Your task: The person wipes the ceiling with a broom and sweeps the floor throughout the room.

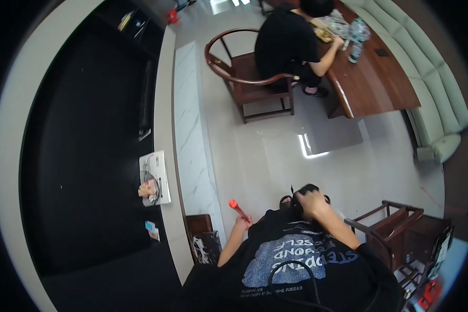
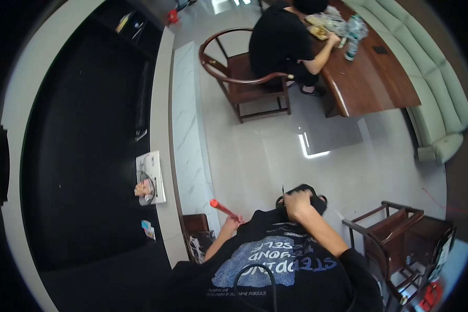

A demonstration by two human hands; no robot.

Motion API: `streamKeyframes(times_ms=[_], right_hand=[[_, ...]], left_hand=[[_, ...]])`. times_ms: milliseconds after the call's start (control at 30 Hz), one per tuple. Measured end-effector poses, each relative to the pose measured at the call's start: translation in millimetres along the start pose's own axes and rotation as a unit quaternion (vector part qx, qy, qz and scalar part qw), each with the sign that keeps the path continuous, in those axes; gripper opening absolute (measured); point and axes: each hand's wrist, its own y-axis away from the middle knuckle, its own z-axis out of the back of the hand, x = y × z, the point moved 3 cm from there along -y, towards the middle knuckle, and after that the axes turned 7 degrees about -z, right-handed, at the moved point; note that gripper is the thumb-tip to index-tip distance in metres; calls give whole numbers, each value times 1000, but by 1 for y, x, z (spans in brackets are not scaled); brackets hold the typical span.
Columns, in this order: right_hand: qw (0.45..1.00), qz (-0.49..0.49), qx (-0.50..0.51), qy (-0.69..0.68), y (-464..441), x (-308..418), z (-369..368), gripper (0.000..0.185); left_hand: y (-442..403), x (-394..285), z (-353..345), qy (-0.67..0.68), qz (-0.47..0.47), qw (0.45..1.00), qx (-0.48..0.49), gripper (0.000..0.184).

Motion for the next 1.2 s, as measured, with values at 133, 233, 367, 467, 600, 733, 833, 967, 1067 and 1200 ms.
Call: streamKeyframes(times_ms=[133,233,367,467,600,733,833,967,1067,1200], right_hand=[[979,37,20,-198,-24,11,-13,64],[988,48,-40,-143,-67,21,15,65],[979,158,-57,-115,-148,45,100,82],[921,298,-144,-207,-198,89,191,94],[789,519,-180,-275,-240,168,308,101],[703,634,-119,-299,-278,235,377,103],[798,569,-35,-194,-313,262,416,49],[658,636,-108,-388,-401,301,455,43],[651,620,-199,-391,-467,309,517,41],[609,569,-382,-400,-537,292,606,32]], left_hand=[[-2,-44,-22,46,11,999,12,27],[-8,-72,-52,17,35,999,-1,30],[6,-122,-88,1,34,998,44,24],[29,-183,-131,-9,-3,996,87,20],[67,-284,-204,-45,-89,984,150,17],[97,-384,-279,-77,-166,962,201,19],[108,-459,-341,-113,-218,940,237,23],[141,-560,-412,-246,-352,847,314,30],[177,-645,-486,-360,-509,683,381,35],[64,-760,-609,-309,-455,784,288,23]])
